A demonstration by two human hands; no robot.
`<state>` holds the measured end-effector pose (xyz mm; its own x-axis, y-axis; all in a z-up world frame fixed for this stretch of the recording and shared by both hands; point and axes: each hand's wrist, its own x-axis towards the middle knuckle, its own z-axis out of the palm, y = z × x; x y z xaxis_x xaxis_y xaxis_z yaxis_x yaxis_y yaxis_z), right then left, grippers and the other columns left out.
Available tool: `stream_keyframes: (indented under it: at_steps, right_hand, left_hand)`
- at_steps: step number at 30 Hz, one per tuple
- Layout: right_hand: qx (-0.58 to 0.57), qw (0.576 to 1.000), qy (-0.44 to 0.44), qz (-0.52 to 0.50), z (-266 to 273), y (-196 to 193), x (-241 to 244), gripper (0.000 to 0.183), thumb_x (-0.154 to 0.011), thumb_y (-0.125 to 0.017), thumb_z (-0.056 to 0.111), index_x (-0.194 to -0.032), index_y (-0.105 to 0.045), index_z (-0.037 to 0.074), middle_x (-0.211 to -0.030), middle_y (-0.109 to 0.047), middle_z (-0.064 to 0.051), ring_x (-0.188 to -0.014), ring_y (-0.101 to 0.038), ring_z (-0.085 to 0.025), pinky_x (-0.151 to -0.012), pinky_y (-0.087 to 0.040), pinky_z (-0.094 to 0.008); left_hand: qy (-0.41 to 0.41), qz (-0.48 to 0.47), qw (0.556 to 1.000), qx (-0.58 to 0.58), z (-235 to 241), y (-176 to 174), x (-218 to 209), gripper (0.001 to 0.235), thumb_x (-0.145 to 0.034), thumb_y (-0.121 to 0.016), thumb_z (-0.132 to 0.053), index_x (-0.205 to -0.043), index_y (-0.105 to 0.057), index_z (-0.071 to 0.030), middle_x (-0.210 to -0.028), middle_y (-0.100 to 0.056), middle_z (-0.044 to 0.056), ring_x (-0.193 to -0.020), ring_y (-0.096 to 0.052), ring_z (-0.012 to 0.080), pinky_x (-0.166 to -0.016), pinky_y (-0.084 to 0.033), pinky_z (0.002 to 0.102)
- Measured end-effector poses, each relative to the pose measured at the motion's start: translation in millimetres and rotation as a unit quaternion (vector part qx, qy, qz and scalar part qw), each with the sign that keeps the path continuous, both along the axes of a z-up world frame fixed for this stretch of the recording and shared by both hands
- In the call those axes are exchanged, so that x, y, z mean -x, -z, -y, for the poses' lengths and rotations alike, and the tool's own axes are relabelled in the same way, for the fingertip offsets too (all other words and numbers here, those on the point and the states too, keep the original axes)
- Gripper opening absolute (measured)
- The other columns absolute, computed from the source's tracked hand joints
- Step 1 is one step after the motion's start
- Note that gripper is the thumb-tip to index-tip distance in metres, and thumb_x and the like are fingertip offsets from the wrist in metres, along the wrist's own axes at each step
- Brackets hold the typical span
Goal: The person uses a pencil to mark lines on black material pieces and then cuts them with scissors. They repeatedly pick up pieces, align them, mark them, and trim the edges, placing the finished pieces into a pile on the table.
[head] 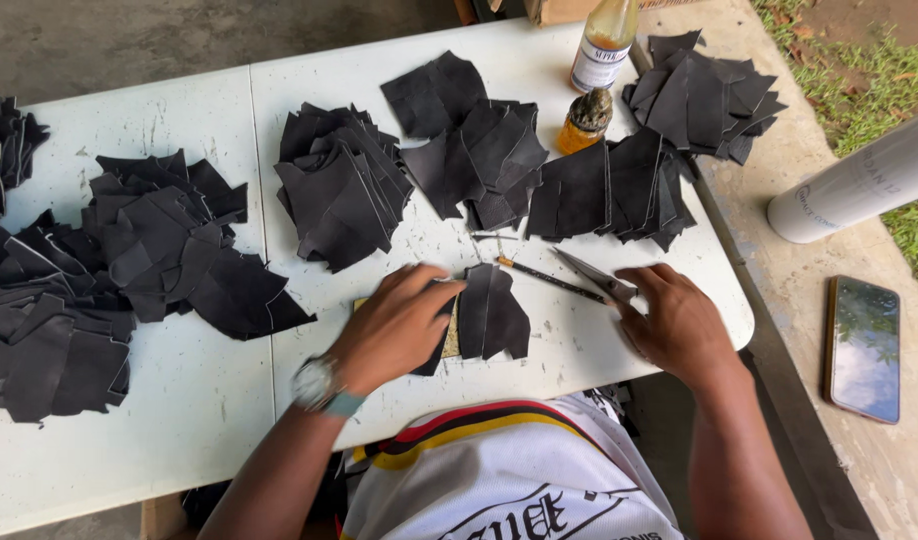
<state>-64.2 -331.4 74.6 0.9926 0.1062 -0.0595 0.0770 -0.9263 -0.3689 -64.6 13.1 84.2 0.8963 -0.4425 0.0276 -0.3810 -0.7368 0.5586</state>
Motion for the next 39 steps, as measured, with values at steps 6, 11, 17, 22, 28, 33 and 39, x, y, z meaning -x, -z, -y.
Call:
stream_keyframes:
  at_steps: [6,11,17,22,28,33,39]
  right_hand:
    - [0.126,0.990,0.048,-0.034,19.5,7.9,7.0,0.052,-0.077,-0.078,0.023,-0.126,-0.064,0.016,-0.117,-0.066,-0.011,-0.110,-0.063,-0.033,-0.095,-0.051,-0.043]
    - [0.081,0.993,0.063,-0.060,21.7,0.6,2.3,0.058,-0.069,-0.079,0.018,-0.125,-0.064,0.014,-0.113,-0.069,-0.012,-0.100,-0.068,-0.034,-0.090,-0.055,-0.042]
    - [0.102,0.988,0.080,-0.087,18.1,-17.8,5.1,0.057,-0.069,-0.081,0.023,-0.123,-0.065,0.017,-0.099,-0.074,-0.011,-0.092,-0.071,-0.033,-0.084,-0.058,-0.044]
    - [-0.065,0.993,0.099,-0.029,33.5,-17.6,14.3,0.054,-0.068,-0.080,0.011,-0.120,-0.066,0.010,-0.095,-0.076,-0.010,-0.078,-0.075,-0.027,-0.077,-0.059,-0.039]
    - [-0.451,0.878,0.109,0.118,54.2,17.9,6.4,0.039,-0.076,-0.083,0.003,-0.103,-0.055,0.000,-0.082,-0.065,-0.009,-0.071,-0.062,-0.012,-0.062,-0.054,-0.026]
    - [-0.624,0.773,0.106,0.040,44.5,47.2,8.9,0.026,-0.083,-0.071,0.000,-0.095,-0.048,0.007,-0.067,-0.055,-0.006,-0.048,-0.050,-0.012,-0.038,-0.040,-0.026]
    - [-0.811,0.565,0.027,-0.154,23.5,54.9,20.2,0.021,-0.091,-0.065,0.016,-0.098,-0.057,-0.002,-0.064,-0.056,-0.008,-0.045,-0.047,-0.011,-0.035,-0.039,-0.024]
  left_hand:
    - [0.048,0.000,0.983,-0.178,62.6,17.0,-59.3,0.035,-0.086,-0.075,-0.016,-0.115,-0.065,-0.001,-0.124,-0.060,0.018,-0.102,-0.069,0.0320,-0.110,-0.040,0.048]
    - [-0.072,-0.091,0.993,0.026,41.8,27.6,-55.7,0.022,-0.088,-0.077,-0.015,-0.103,-0.074,0.001,-0.094,-0.076,0.018,-0.087,-0.071,0.0308,-0.079,-0.056,0.044]
    - [-0.150,-0.214,0.812,0.523,10.8,77.4,-38.8,0.031,-0.084,-0.080,-0.001,-0.111,-0.072,0.014,-0.098,-0.075,0.012,-0.080,-0.067,0.0168,-0.068,-0.052,0.032]
    - [-0.089,-0.087,0.819,0.560,27.6,65.1,-37.4,0.067,-0.091,-0.076,0.002,-0.145,-0.038,0.011,-0.135,-0.060,0.022,-0.116,-0.064,0.0228,-0.100,-0.054,0.036]
    - [-0.132,0.050,0.913,0.384,34.8,1.1,-20.1,0.109,-0.084,-0.074,0.000,-0.162,0.002,-0.007,-0.161,-0.030,0.029,-0.123,-0.062,0.0280,-0.101,-0.051,0.034]
    - [-0.071,0.094,0.911,0.395,32.7,2.3,-21.7,0.056,-0.092,-0.073,0.003,-0.144,-0.053,-0.001,-0.131,-0.062,0.025,-0.105,-0.055,0.0186,-0.073,-0.050,0.026]
    - [-0.136,-0.009,0.871,0.472,38.9,12.5,-26.8,0.036,-0.089,-0.076,-0.003,-0.124,-0.070,-0.001,-0.079,-0.071,0.000,-0.057,-0.052,-0.0037,-0.048,-0.040,0.017]
